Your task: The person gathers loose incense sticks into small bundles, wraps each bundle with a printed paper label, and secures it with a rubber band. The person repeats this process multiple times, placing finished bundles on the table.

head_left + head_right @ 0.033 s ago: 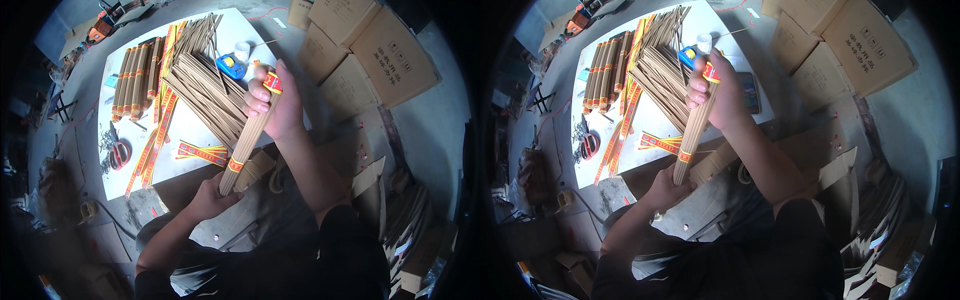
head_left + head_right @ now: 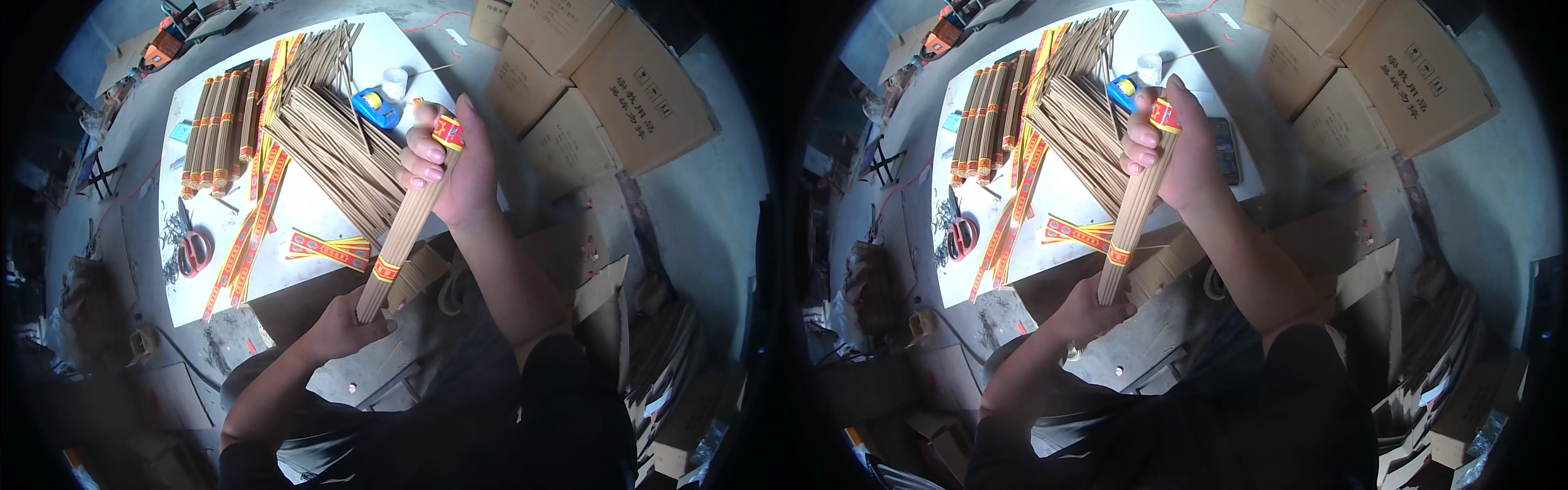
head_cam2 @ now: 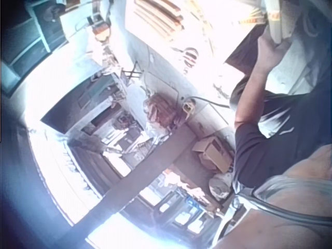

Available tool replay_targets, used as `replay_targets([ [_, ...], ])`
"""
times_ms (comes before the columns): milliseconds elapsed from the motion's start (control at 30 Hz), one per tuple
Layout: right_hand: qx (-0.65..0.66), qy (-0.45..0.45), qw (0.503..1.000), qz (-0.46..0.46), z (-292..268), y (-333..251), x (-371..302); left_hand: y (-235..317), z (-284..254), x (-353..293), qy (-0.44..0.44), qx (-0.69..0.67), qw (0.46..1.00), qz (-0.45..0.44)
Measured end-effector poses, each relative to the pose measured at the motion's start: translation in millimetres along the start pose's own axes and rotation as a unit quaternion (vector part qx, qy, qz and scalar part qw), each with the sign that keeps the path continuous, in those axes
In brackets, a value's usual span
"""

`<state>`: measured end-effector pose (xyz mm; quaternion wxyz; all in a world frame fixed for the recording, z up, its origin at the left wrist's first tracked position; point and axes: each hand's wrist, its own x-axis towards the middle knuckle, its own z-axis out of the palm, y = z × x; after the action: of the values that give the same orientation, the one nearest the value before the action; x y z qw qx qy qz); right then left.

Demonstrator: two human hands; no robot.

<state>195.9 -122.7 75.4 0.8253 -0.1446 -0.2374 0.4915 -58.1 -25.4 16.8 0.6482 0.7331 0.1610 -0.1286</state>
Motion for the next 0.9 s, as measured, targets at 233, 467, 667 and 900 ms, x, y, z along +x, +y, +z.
replay_targets([
  [233, -0.125, 0.059, 0.987, -0.08, 14.4, 21.1, 2.1, -9.6, 3.7, -1.6, 0.0, -0.042, 0.999, -0.018],
  [467, -0.222, 0.104, 0.968, -0.052, 7.9, 17.3, -0.4, -18.8, 13.5, 1.8, 0.13, 0.087, 0.986, 0.06],
  [667, -0.138, 0.058, 0.988, -0.028, 9.1, 15.3, 5.5, -31.6, 17.5, 3.5, 0.152, 0.067, 0.982, 0.09],
  [900, -0.164, 0.154, 0.974, 0.003, -2.3, 37.5, 9.4, -35.3, 8.5, 11.6, 0.111, 0.02, 0.993, 0.039],
])
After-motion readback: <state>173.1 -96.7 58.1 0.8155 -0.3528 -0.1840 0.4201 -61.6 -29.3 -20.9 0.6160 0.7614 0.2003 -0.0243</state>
